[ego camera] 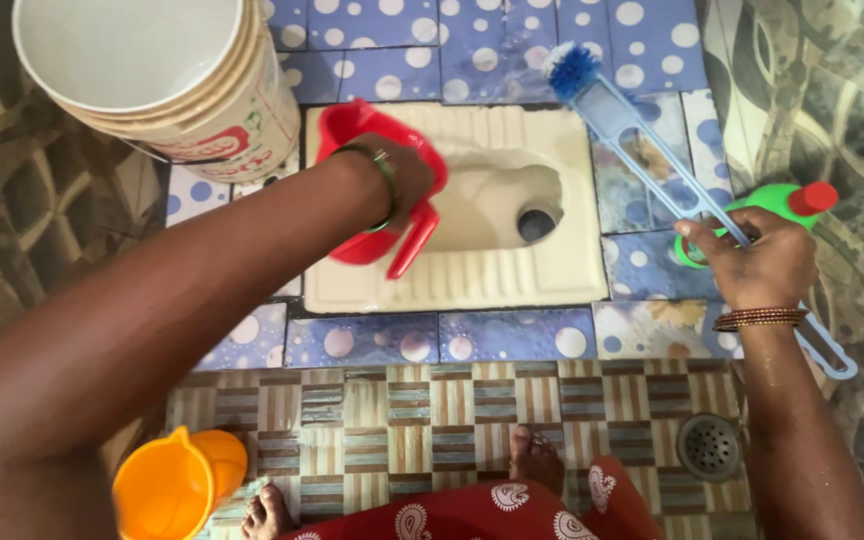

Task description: The person cleans a squat toilet by repeatedly scooping water from a bucket with a red jug and pouring it into the bowl. They use a long-handled brush to scrub the interior surfaces and rinse the bowl with water.

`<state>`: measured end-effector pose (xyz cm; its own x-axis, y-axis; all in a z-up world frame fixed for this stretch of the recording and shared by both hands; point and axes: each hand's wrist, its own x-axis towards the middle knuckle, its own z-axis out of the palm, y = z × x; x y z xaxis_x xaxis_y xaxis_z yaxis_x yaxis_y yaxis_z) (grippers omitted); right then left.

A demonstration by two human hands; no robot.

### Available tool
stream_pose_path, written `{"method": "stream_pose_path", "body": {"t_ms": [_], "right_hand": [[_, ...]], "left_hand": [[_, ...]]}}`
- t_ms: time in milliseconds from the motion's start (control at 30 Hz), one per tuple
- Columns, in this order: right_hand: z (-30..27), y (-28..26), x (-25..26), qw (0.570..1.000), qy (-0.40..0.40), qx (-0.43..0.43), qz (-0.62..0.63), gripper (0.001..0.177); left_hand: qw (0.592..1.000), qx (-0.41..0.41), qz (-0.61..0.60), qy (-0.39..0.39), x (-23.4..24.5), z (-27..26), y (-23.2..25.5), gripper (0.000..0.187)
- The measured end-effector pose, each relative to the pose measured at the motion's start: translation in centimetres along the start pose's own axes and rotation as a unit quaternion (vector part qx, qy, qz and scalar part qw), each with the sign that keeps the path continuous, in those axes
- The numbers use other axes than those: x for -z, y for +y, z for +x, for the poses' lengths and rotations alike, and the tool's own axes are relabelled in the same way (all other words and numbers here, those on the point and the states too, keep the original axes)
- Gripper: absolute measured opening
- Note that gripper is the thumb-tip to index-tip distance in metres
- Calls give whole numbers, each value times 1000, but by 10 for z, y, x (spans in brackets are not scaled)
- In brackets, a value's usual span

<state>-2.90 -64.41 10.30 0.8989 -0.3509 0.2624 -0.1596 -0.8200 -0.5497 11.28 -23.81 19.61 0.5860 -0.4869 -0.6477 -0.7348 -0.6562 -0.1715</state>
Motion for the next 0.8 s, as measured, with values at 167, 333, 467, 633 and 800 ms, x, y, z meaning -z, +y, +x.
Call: {"method": "stream_pose_path", "body": {"t_ms": [167,333,467,633,800], "right_hand": [[2,7,3,973,-108,-97,177,25],[9,7,-7,904,-124,-174,370,19],[17,9,-8,896,-113,-181,389,17],[22,9,-11,902,-109,-150,389,17],[16,12,-12,911,-139,-147,359,18]], "left_hand": [[997,-12,0,-75,-9,-16,19,38],[996,-22,29,-76,1,37,57,43],[998,-52,22,-9,6,81,91,43],[991,-129,23,31,-9,88,144,33],[981,-190,39,3,-72,51,187,25]]}}
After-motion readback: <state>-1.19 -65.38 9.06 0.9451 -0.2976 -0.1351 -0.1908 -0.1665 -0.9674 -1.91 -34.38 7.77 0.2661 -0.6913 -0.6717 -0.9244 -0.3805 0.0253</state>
